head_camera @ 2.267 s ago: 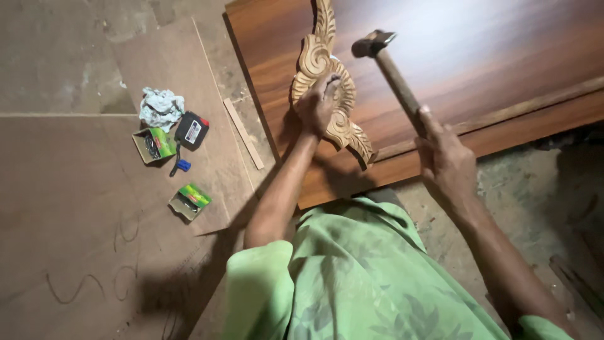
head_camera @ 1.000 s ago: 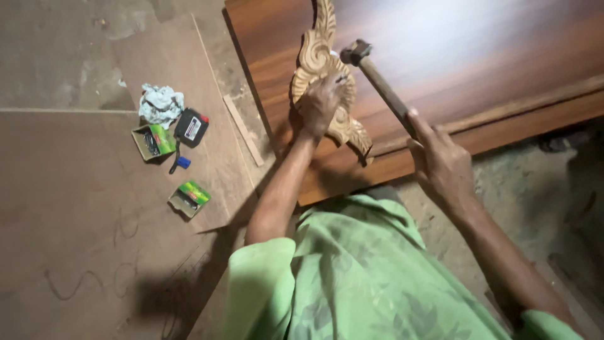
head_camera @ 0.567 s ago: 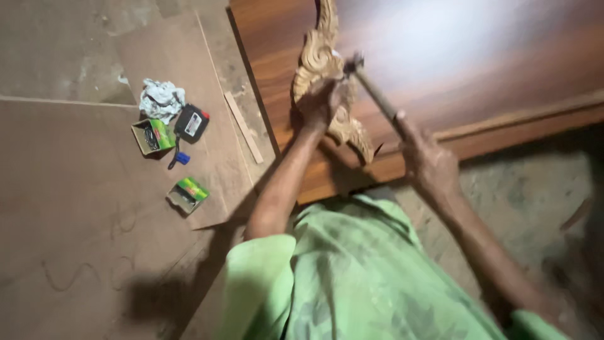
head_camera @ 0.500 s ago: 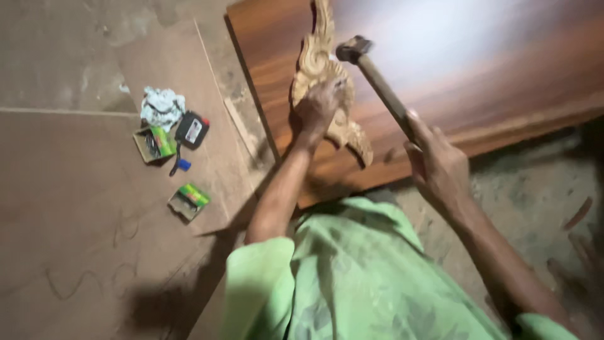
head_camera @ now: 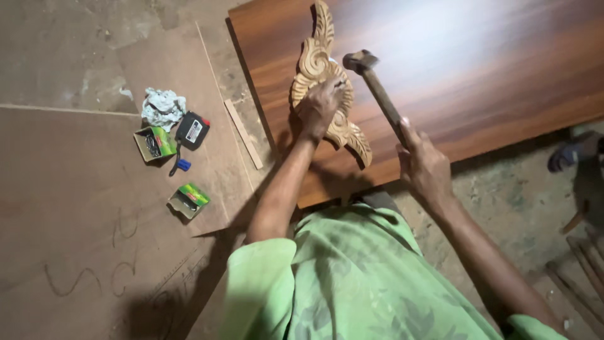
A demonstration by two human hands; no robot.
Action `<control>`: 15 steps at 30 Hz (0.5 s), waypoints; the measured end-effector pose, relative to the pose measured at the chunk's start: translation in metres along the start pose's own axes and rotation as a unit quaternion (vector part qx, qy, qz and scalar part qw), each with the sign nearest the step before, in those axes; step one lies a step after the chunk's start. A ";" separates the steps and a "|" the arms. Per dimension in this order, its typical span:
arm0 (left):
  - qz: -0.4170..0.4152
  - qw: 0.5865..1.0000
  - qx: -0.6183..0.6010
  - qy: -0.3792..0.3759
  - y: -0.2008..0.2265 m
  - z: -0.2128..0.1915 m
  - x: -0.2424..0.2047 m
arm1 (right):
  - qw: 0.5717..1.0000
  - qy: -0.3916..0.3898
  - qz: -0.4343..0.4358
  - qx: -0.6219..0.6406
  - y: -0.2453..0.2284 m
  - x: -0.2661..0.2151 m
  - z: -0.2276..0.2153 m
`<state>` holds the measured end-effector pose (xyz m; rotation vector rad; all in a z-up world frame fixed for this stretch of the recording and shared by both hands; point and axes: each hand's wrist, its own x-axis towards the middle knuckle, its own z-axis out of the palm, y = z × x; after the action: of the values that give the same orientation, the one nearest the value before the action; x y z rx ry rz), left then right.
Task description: The person positions a carved wooden ornament on a wooden board and secures it using a hammer and nails. They repeatedly adjust the ornament's position and hammer nails into the board to fasten it.
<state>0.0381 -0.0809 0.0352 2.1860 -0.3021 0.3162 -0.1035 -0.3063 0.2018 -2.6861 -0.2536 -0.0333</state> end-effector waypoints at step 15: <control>-0.195 0.961 -0.178 0.084 0.029 -0.019 0.053 | 0.957 -0.033 0.198 0.210 -0.020 -0.066 -0.024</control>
<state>0.0767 -0.0880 0.0850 1.7988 0.1590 0.2036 -0.1721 -0.3101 0.2282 -2.2660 0.2373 0.2100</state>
